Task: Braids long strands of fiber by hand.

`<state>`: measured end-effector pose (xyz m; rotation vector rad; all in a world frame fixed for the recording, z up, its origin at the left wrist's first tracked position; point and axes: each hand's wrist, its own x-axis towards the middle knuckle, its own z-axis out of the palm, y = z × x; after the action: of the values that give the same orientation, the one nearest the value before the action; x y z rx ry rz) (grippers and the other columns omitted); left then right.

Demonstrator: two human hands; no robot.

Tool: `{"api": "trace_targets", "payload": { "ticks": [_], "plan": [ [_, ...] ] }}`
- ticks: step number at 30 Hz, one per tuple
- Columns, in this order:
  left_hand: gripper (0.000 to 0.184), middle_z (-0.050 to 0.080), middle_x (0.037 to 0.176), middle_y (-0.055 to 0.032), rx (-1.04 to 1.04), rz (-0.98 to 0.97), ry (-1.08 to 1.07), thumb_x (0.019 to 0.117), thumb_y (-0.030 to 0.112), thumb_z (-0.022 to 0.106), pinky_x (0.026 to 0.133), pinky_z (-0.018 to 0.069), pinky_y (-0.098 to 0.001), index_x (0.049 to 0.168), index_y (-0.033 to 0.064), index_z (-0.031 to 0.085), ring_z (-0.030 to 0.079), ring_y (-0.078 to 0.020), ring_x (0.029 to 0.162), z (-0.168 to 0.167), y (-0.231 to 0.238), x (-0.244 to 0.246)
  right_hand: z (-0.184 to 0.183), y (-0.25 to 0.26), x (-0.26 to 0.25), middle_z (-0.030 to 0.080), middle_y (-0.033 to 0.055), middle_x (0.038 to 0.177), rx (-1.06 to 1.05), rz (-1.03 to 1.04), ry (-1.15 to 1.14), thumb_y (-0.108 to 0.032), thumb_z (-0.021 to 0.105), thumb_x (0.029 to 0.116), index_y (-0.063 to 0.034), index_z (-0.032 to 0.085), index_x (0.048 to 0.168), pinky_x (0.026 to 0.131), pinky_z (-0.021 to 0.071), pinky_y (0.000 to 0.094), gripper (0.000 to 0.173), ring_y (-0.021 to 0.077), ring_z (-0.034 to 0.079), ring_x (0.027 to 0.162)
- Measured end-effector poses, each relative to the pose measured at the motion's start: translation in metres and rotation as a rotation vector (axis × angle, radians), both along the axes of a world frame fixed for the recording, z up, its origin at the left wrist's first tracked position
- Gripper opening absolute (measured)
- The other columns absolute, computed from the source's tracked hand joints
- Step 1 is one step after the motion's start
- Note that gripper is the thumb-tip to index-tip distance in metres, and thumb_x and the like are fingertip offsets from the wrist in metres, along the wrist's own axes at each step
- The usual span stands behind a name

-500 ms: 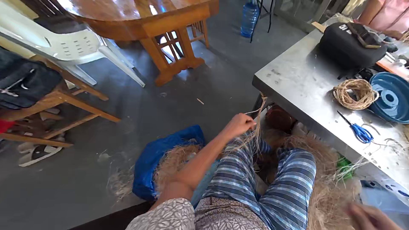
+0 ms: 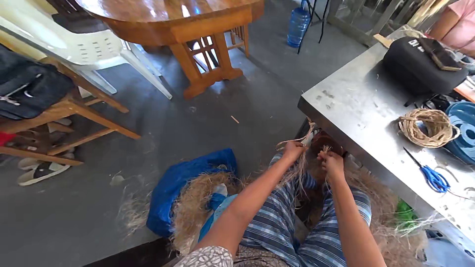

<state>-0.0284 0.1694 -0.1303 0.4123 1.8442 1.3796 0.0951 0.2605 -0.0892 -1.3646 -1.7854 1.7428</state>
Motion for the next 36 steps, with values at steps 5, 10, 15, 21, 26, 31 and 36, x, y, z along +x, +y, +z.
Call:
{"api": "trace_targets", "payload": {
  "ticks": [5,10,15,21,26,31,36],
  "plan": [
    [0.023,0.068,0.095,-0.0084,0.107,-0.038,-0.284,0.1015,0.011,0.062,0.069,0.0512,-0.0256,0.119,-0.0025,0.067,0.060,-0.0091,0.073,0.029,-0.021,-0.002,-0.002,-0.014,-0.008,0.067,0.0011,0.072,-0.051,0.001,0.135,-0.008,0.057,0.1040,-0.0015,0.063,0.087,0.042,0.0277,0.0189,0.019,0.0015,0.037,0.044],
    [0.021,0.066,0.096,-0.0086,0.089,-0.036,-0.329,0.1007,0.007,0.062,0.067,0.0515,-0.0254,0.119,-0.0017,0.065,0.059,-0.0095,0.072,0.041,-0.032,-0.012,0.013,-0.025,-0.012,0.065,0.0009,0.070,-0.153,0.004,0.152,-0.011,0.054,0.1065,-0.0014,0.062,0.093,0.039,0.0244,0.0180,0.018,0.0011,0.033,0.041],
    [0.020,0.066,0.090,-0.0081,0.069,-0.028,-0.366,0.0982,0.003,0.063,0.066,0.0530,-0.0257,0.118,-0.0026,0.063,0.061,-0.0101,0.069,0.032,-0.036,-0.021,0.024,-0.035,-0.030,0.051,-0.0017,0.066,-0.249,-0.172,0.182,-0.011,0.058,0.1036,-0.0026,0.061,0.096,0.038,0.0248,0.0169,0.012,0.0023,0.030,0.042],
    [0.022,0.067,0.095,-0.0102,0.062,-0.100,-0.303,0.0952,-0.003,0.064,0.070,0.0542,-0.0270,0.117,-0.0037,0.064,0.062,-0.0116,0.073,0.024,-0.040,-0.027,-0.001,-0.033,-0.039,0.056,-0.0003,0.071,-0.258,-0.108,0.044,-0.015,0.067,0.0996,-0.0019,0.065,0.096,0.039,0.0246,0.0171,0.014,0.0013,0.030,0.043],
    [0.024,0.068,0.097,-0.0139,0.012,-0.155,-0.100,0.0915,-0.005,0.067,0.076,0.0551,-0.0298,0.116,-0.0060,0.065,0.063,-0.0130,0.078,0.023,-0.038,-0.026,-0.011,-0.030,-0.041,0.054,-0.0004,0.063,-0.172,0.056,0.011,-0.008,0.072,0.0943,-0.0006,0.066,0.089,0.038,0.0256,0.0179,0.011,0.0015,0.031,0.041],
    [0.027,0.072,0.099,-0.0154,-0.060,-0.229,0.082,0.0899,0.006,0.076,0.080,0.0550,-0.0363,0.114,-0.0036,0.069,0.066,-0.0184,0.082,0.025,-0.039,-0.032,-0.014,-0.028,-0.040,0.052,-0.0011,0.061,-0.130,0.075,-0.032,-0.003,0.071,0.0926,0.0010,0.067,0.092,0.039,0.0271,0.0189,0.006,0.0026,0.033,0.041],
    [0.022,0.071,0.099,-0.0176,0.027,-0.221,-0.021,0.0931,-0.004,0.066,0.081,0.0572,-0.0368,0.115,-0.0066,0.067,0.068,-0.0199,0.083,0.025,-0.040,-0.042,-0.012,-0.026,-0.039,0.055,0.0003,0.062,-0.181,0.066,-0.008,-0.002,0.066,0.0958,0.0011,0.066,0.093,0.037,0.0251,0.0177,0.004,0.0016,0.032,0.041]
  ]
}}
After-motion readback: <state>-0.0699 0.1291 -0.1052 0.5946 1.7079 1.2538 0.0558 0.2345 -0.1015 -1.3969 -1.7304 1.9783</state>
